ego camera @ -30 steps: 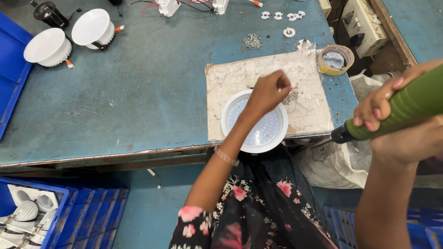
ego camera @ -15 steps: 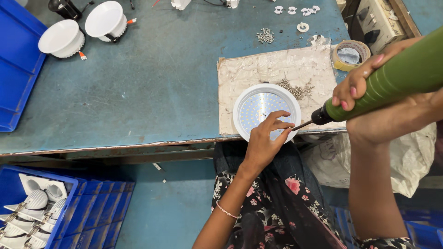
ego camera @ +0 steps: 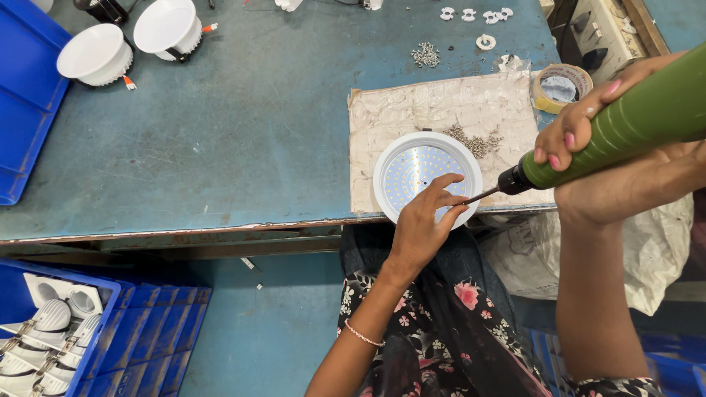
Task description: The person assembles an LED light fixture by placing a circular LED circuit board into a white plastic housing and then using an electric screwdriver to secure multiple small screws around the perimeter.
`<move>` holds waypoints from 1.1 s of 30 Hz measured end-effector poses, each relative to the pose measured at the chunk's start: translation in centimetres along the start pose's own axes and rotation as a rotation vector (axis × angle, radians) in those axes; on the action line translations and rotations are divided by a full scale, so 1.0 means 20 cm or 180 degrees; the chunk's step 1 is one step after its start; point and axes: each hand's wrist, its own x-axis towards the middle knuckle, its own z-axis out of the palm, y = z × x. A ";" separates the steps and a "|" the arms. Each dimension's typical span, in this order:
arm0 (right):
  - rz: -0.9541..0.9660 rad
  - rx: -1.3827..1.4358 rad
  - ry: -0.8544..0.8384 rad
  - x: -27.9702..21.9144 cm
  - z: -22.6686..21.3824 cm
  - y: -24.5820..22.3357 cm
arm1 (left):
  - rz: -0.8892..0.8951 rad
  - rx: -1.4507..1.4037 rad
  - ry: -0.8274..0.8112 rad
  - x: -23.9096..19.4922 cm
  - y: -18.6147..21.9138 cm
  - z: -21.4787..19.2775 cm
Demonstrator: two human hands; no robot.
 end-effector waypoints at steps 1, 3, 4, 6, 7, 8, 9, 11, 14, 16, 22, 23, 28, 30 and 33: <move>0.0018 -0.0048 0.0020 0.00 0.01 -0.01 | 0.0015 0.0009 0.0021 0.00 0.00 0.00; 0.0058 -0.0181 0.0057 0.01 0.04 -0.03 | 0.0048 0.0057 0.0052 0.01 0.00 0.01; 0.0079 -0.0203 0.0040 0.01 0.05 -0.03 | 0.0062 0.0095 0.0059 0.01 -0.01 0.00; 0.0120 -0.0185 -0.0036 0.03 0.08 -0.04 | 0.0046 0.0088 0.0065 0.02 -0.03 0.00; 0.0100 -0.0264 -0.0077 0.04 0.09 -0.03 | 0.0017 0.0042 0.0063 0.04 -0.04 0.00; 0.0078 -0.0340 -0.0119 0.05 0.10 -0.02 | -0.0012 -0.0002 0.0062 0.05 -0.05 0.00; 0.0015 -0.0536 -0.0145 0.07 0.11 -0.01 | 0.0039 0.0032 0.0094 0.07 -0.06 0.00; -0.0043 -0.0465 -0.0175 0.10 0.11 0.02 | 0.0137 0.0111 0.0161 0.09 -0.09 0.00; -0.0022 0.0219 -0.0197 0.15 0.09 0.08 | -0.0172 -0.0090 0.0086 0.12 -0.12 0.00; 0.0011 0.0493 -0.0238 0.19 0.08 0.13 | -0.0126 0.0299 0.0136 0.12 -0.14 -0.01; -0.0086 0.0317 -0.0253 0.28 0.07 0.22 | 0.0331 0.2051 0.0198 0.06 -0.19 0.02; -0.0110 0.0237 -0.0220 0.29 0.07 0.22 | 0.0301 0.2421 0.0097 0.06 -0.20 0.03; -0.0093 0.0156 -0.0164 0.32 0.08 0.27 | 0.0174 0.2388 -0.0080 0.04 -0.22 0.04; -0.0073 0.0182 -0.0132 0.33 0.08 0.29 | 0.0165 0.2368 -0.0082 0.05 -0.21 0.04; -0.0069 0.0172 -0.0141 0.34 0.08 0.32 | 0.0143 0.2357 -0.0062 0.05 -0.21 0.04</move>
